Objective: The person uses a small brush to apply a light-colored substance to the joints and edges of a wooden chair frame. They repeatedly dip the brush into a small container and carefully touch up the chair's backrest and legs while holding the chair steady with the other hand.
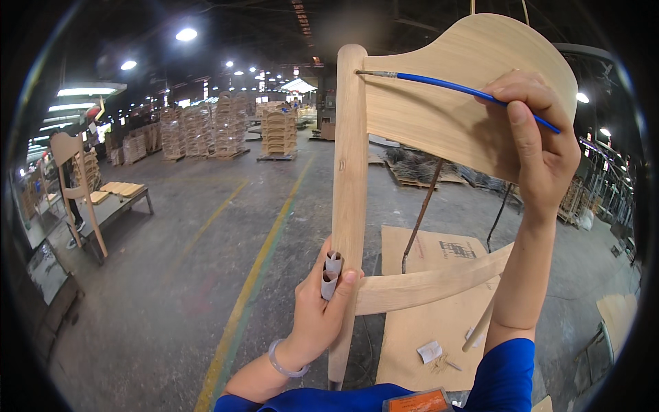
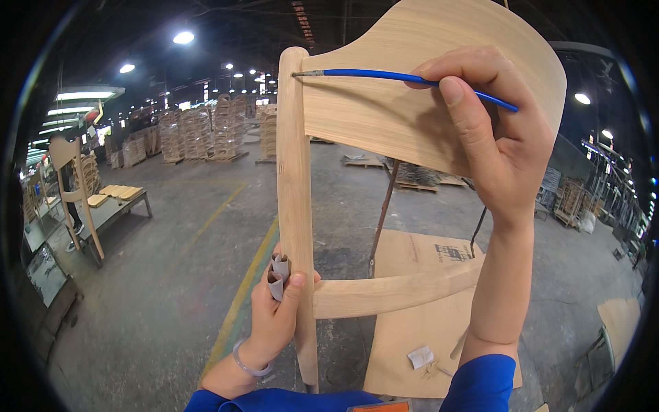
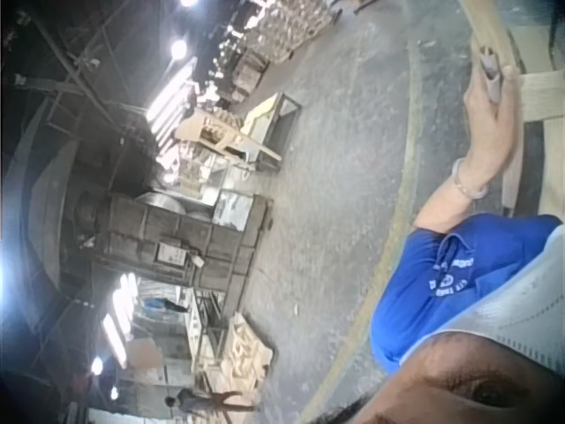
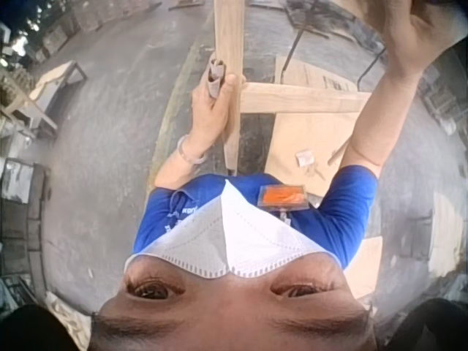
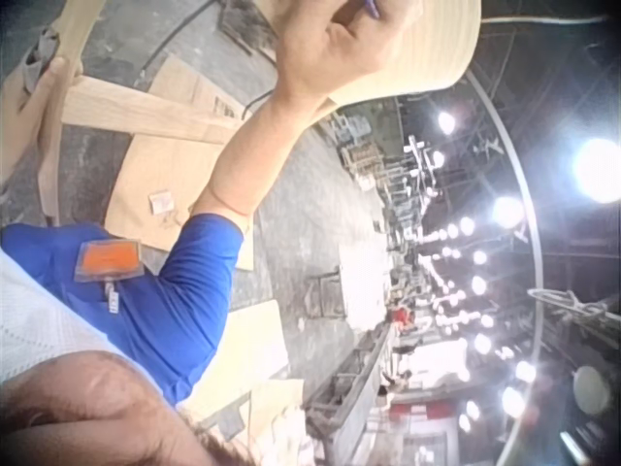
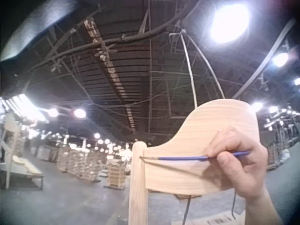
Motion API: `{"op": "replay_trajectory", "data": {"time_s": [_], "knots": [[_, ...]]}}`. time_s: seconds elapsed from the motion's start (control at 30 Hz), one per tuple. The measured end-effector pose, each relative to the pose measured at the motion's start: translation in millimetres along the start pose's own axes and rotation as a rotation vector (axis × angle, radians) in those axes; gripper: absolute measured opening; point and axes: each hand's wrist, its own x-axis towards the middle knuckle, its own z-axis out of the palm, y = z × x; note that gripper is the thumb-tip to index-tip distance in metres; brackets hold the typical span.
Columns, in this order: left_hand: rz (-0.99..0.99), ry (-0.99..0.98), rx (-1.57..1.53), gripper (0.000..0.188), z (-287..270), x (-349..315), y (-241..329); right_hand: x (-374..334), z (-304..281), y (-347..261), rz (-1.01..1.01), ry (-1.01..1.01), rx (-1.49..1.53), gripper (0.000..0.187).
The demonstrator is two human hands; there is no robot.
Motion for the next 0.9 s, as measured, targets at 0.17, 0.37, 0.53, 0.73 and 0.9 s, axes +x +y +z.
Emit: {"op": "replay_trajectory", "data": {"time_s": [0.17,0.37,0.53,0.73,0.9], "knots": [[-0.029,0.0,0.045,0.056,-0.4,1.2,-3.3,-3.1,2.7,5.0,-0.027,0.003,-0.046,0.012],[-0.013,0.005,0.037,0.056,-0.2,3.2,-5.1,-5.0,4.6,8.2,-0.027,0.004,-0.035,0.011],[-0.008,0.003,0.048,0.056,-2.2,4.9,-8.3,-5.3,7.4,11.2,-0.028,0.013,-0.049,0.011],[-0.016,-0.01,0.036,0.056,-6.1,9.9,-14.5,-6.5,14.4,15.2,-0.027,0.008,-0.077,0.011],[0.003,-0.002,0.048,0.056,-8.8,11.3,-19.6,-8.7,18.3,12.1,0.074,-0.012,-0.022,0.013]]}}
